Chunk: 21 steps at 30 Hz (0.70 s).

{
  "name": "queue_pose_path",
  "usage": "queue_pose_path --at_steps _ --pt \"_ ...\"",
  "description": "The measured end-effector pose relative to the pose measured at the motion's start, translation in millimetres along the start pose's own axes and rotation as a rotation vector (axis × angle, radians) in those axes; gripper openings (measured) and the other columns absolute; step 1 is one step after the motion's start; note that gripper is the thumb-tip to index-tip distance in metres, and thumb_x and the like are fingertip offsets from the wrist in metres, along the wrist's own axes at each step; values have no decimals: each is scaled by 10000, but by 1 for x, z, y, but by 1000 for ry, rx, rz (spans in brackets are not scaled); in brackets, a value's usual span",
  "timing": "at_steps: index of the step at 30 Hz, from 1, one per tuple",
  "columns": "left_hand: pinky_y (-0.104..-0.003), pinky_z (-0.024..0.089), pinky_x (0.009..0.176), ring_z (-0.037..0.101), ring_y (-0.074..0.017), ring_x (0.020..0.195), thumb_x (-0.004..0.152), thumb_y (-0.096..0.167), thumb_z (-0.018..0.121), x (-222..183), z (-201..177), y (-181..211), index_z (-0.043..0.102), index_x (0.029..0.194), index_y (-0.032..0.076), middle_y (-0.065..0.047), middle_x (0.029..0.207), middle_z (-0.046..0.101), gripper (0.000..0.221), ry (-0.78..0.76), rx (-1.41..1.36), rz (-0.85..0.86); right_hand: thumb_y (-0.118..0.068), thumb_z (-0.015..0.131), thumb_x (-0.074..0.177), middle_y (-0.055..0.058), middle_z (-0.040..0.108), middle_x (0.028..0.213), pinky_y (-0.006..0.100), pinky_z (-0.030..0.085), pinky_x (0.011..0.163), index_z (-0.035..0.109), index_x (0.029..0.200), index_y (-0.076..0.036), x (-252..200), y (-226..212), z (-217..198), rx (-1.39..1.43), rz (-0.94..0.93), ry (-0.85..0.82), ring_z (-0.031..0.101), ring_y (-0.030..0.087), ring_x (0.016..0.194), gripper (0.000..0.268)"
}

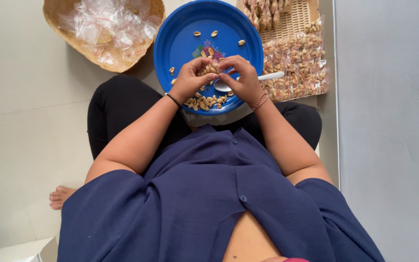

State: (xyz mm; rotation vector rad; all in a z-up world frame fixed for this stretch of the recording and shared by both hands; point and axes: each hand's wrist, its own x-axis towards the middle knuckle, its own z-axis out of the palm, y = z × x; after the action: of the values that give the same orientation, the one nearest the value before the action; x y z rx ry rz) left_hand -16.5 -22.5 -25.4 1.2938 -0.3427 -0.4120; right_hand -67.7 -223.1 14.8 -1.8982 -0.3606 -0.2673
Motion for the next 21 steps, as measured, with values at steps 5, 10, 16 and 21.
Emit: queue_pose_path --at_steps 5,10,16,21 --pt "-201 578 716 647 -42 808 884 110 870 3 6 6 735 1156 73 -24 850 721 306 -8 -20 -26 -83 825 922 97 702 1106 370 603 763 742 1141 -83 -1 0 3 15 27 50 713 255 948 234" --pt "-196 573 731 648 -38 813 906 130 859 3 1 7 734 1157 75 -33 862 739 286 1 -15 -26 -94 799 944 66 703 1123 347 596 758 758 1152 -104 4 -4 6 -20 7 47 708 226 954 212" --pt "-209 567 729 657 -55 814 910 112 847 5 -4 -4 738 1123 75 -56 871 746 242 -20 -27 -21 27 766 934 141 714 1104 383 588 792 799 1113 -75 5 -1 1 20 9 0 709 322 1042 208" --pt "-221 517 706 596 -50 775 918 103 816 4 -6 -12 758 1059 104 -21 803 673 153 -34 64 8 -1 784 924 89 742 968 326 595 718 809 1027 -90 3 -5 5 31 53 25 732 245 869 138"
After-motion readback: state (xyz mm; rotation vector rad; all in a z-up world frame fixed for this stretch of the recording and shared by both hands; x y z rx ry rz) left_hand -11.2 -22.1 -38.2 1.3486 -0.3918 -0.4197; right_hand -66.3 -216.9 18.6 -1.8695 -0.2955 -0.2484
